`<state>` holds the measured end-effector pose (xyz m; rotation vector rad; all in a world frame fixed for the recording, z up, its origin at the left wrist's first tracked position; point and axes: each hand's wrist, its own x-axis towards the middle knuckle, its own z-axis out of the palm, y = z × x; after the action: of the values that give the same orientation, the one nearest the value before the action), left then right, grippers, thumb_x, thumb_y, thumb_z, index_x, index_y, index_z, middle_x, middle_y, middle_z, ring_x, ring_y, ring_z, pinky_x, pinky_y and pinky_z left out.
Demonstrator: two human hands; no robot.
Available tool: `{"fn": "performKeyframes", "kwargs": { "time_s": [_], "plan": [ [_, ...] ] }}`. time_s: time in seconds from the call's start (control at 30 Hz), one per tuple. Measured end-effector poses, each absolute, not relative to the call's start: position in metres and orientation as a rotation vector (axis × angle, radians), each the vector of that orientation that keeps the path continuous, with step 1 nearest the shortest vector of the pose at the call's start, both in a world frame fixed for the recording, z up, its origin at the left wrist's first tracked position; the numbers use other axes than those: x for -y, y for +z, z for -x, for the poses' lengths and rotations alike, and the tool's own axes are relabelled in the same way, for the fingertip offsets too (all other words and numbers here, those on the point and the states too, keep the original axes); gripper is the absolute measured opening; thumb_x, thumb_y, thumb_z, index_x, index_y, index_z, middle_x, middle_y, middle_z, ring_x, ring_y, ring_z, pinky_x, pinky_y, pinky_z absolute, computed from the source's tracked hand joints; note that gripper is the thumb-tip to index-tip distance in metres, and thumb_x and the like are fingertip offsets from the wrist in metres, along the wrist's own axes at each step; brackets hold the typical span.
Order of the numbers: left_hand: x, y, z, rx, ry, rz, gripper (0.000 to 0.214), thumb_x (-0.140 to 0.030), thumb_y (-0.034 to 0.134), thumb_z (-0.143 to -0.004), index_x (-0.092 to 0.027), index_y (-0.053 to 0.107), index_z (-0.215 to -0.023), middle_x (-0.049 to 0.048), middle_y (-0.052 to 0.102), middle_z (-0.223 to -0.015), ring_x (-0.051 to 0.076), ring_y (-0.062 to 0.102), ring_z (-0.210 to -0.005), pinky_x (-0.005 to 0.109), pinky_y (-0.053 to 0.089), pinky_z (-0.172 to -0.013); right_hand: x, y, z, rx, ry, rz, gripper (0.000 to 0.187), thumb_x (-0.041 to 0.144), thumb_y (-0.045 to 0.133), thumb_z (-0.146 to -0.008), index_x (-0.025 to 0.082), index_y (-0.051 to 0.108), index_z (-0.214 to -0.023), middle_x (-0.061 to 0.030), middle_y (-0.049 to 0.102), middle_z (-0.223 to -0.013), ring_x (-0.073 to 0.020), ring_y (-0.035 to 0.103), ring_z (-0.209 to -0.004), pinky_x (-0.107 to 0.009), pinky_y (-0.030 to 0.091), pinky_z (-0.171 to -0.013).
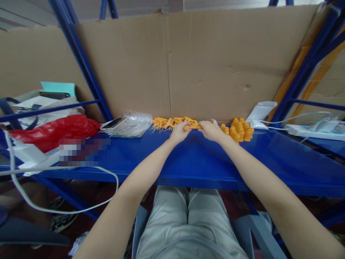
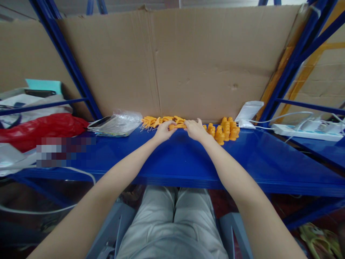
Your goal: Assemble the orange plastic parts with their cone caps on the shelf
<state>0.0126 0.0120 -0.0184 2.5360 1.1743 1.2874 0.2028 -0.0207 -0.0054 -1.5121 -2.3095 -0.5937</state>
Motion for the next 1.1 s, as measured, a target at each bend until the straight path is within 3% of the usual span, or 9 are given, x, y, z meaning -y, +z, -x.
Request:
{"fn": "performKeyframes", "kwargs": {
  "time_s": [0.2, 0.4, 0.5, 0.6, 0.73, 0.87, 1.1],
  "plan": [
    [-0.011, -0.019, -0.015, -1.181, 1.277, -2.47, 0.012, -0.013, 0.068, -0.081, -0.017, 0.069, -0.092, 0.0052, 0.076, -0.099, 0.022, 0.071, -0.095, 0.038, 0.054, -0.093, 0.024, -0.002, -0.206, 2.301, -0.666, 1.569, 0.026, 0.017, 0.051, -0.091, 0.017, 0.058, -0.116, -0.0172, 0.07, -0.114, -0.0316, 0.06, -0.111, -0.054, 0.029, -0.104],
    [-0.017, -0.024, -0.009, -1.249, 1.226, -2.23, 0.014, -0.022, 0.066, -0.085, -0.019, 0.065, -0.098, -0.0047, 0.065, -0.063, 0.014, 0.064, -0.055, 0.032, 0.058, -0.067, 0.016, -0.004, -0.224, 2.143, -0.699, 1.605, 0.025, 0.021, 0.048, -0.091, 0.017, 0.059, -0.113, -0.0192, 0.068, -0.113, -0.0341, 0.057, -0.11, -0.052, 0.036, -0.096],
    [-0.017, -0.023, -0.008, -1.268, 1.189, -2.173, 0.016, -0.023, 0.066, -0.085, -0.019, 0.065, -0.101, -0.0071, 0.06, -0.057, 0.011, 0.057, -0.045, 0.03, 0.056, -0.059, 0.011, -0.007, -0.233, 2.07, -0.613, 1.658, 0.026, 0.025, 0.048, -0.092, 0.017, 0.06, -0.113, -0.0197, 0.068, -0.113, -0.0345, 0.058, -0.109, -0.05, 0.04, -0.09],
    [-0.015, -0.021, -0.008, -1.298, 1.194, -2.188, 0.017, -0.022, 0.066, -0.084, -0.019, 0.065, -0.101, -0.0041, 0.065, -0.065, 0.013, 0.061, -0.052, 0.032, 0.058, -0.063, 0.008, -0.01, -0.238, 2.012, -0.497, 1.68, 0.032, 0.025, 0.047, -0.092, 0.017, 0.059, -0.121, -0.0194, 0.068, -0.118, -0.0345, 0.059, -0.111, -0.049, 0.042, -0.088],
    [-0.014, -0.022, -0.008, -1.252, 1.294, -2.319, 0.012, -0.02, 0.067, -0.082, -0.019, 0.067, -0.095, -0.0001, 0.072, -0.078, 0.018, 0.069, -0.077, 0.037, 0.059, -0.08, 0.002, -0.014, -0.245, 1.957, -0.414, 1.636, 0.04, 0.026, 0.044, -0.093, 0.02, 0.057, -0.13, -0.0177, 0.07, -0.119, -0.0342, 0.062, -0.111, -0.05, 0.045, -0.086],
    [-0.014, -0.023, -0.008, -1.249, 1.304, -2.374, 0.011, -0.02, 0.067, -0.082, -0.019, 0.067, -0.093, 0.0015, 0.073, -0.087, 0.021, 0.07, -0.09, 0.041, 0.057, -0.087, -0.005, -0.018, -0.255, 1.925, -0.361, 1.668, 0.034, 0.028, 0.046, -0.092, 0.021, 0.065, -0.119, -0.0159, 0.074, -0.112, -0.0334, 0.065, -0.107, -0.051, 0.046, -0.087],
    [-0.015, -0.023, -0.007, -1.238, 1.276, -2.408, 0.011, -0.019, 0.067, -0.082, -0.019, 0.068, -0.093, 0.0025, 0.073, -0.088, 0.022, 0.07, -0.092, 0.04, 0.057, -0.088, -0.008, -0.02, -0.261, 1.913, -0.324, 1.727, 0.026, 0.031, 0.053, -0.088, 0.024, 0.071, -0.105, -0.0123, 0.077, -0.107, -0.0327, 0.067, -0.103, -0.052, 0.046, -0.087]
  ]
}}
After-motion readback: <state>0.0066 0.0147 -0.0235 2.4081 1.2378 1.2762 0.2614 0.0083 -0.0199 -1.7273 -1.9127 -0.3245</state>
